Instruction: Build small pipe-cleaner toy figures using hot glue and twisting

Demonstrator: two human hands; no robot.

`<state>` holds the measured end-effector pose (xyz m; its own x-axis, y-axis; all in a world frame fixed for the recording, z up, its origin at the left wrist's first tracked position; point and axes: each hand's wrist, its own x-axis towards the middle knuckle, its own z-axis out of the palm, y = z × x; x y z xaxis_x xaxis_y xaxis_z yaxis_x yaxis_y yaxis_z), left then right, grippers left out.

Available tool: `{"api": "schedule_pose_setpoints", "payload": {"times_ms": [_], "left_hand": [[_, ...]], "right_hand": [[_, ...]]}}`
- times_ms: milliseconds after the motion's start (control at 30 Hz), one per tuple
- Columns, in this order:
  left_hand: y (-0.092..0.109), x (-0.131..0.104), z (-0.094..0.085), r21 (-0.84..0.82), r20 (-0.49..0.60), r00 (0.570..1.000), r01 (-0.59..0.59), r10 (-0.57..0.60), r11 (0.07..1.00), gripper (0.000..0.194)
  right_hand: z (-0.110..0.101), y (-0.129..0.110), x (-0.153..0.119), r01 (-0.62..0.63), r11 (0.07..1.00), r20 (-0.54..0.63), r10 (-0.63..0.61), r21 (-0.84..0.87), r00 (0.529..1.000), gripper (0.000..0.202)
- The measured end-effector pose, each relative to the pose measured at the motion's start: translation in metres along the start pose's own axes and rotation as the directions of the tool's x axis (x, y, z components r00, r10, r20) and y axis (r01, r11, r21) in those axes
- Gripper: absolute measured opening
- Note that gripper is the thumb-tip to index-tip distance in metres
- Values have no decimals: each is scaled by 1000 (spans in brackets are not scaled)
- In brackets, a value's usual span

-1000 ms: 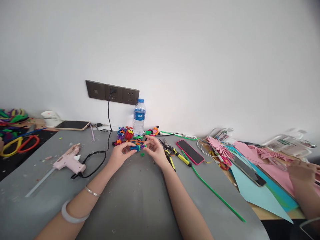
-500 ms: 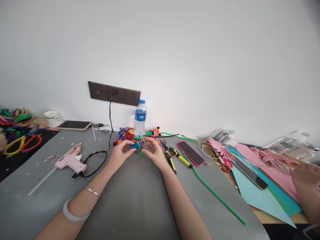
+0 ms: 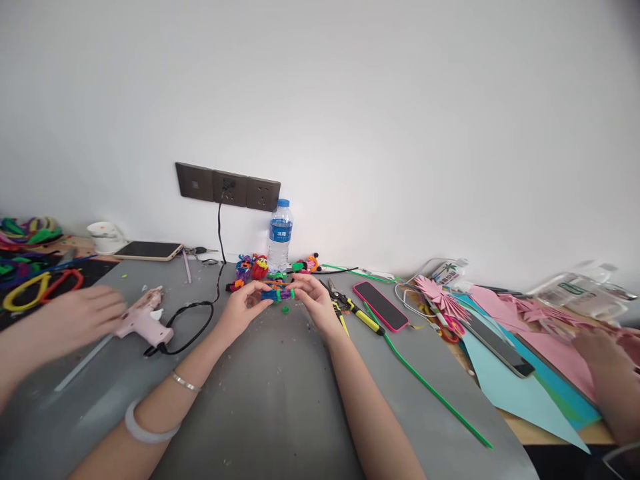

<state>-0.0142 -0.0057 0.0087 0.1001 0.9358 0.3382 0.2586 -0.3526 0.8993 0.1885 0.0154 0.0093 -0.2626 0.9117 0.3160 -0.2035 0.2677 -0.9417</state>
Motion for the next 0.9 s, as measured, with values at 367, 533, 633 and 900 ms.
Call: {"api": "schedule_pose_setpoints", "payload": {"times_ms": [367, 533, 633, 900], "left_hand": [[7, -2, -3, 14, 36, 999, 16, -16, 1000, 15], [7, -1, -3, -4, 26, 1000, -9, 10, 1000, 18], [2, 0, -2, -17, 22, 1000, -13, 14, 1000, 20], [-4, 0, -2, -13, 20, 1000, -19, 19, 1000, 22]], "right_hand": [[-3, 0, 1, -61, 992, 55, 55, 107, 997, 28], [-3, 0, 1, -84, 994, 63, 80, 65, 995, 30], [-3, -1, 1, -91, 994, 66, 88, 54, 994, 32], [-5, 2, 1, -77, 997, 58, 75, 31, 996, 38]]}}
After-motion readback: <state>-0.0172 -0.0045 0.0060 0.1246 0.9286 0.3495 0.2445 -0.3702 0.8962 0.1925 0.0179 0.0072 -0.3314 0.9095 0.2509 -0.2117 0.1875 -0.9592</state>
